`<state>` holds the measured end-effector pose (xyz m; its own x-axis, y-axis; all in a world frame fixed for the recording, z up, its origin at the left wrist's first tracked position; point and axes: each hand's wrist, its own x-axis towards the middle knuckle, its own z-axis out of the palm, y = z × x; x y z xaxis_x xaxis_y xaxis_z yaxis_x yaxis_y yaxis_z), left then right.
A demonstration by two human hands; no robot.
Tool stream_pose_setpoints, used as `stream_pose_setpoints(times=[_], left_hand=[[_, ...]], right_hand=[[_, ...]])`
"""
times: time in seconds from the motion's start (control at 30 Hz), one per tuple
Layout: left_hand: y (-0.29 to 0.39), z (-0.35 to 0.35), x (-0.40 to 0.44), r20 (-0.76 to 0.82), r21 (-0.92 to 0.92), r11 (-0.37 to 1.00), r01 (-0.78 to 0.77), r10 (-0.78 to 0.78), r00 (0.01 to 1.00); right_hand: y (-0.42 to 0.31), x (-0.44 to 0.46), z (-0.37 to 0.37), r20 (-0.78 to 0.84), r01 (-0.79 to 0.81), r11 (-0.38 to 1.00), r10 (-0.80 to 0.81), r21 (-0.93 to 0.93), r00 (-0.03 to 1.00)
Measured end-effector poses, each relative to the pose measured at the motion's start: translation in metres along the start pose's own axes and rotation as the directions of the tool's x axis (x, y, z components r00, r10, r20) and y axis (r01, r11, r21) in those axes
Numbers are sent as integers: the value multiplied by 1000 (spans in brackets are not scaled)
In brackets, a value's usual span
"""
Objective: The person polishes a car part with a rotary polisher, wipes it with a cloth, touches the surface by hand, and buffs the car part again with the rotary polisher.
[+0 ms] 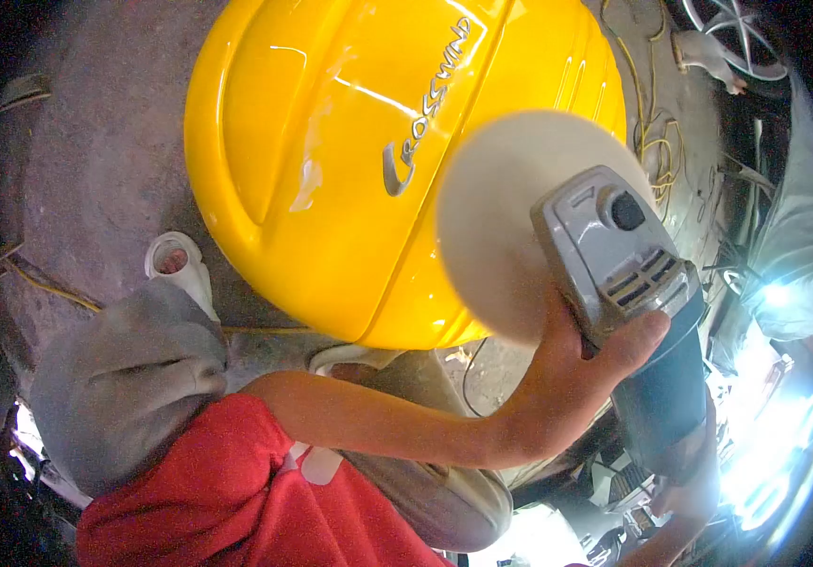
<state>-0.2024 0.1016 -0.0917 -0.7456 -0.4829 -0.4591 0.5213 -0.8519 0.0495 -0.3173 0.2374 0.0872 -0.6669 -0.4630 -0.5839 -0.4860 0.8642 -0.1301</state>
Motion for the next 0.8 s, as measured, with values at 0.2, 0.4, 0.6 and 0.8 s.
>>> stream_pose_setpoints(times=[0.2,0.4,0.6,0.8], left_hand=[[-5,5,-13,70,18,993,113,-114,991],[-9,2,-18,60,47,998,28,-31,998],[-6,0,-16,64,-7,1000,-9,9,998],[2,0,-10,59,52,998,20,-23,998]], right_hand=[[8,-38,4,33,-59,967,53,246,998],[21,-46,-7,39,-47,927,35,371,999],[14,-41,-4,51,-46,913,27,406,998],[23,-34,-7,61,-28,928,6,370,998]])
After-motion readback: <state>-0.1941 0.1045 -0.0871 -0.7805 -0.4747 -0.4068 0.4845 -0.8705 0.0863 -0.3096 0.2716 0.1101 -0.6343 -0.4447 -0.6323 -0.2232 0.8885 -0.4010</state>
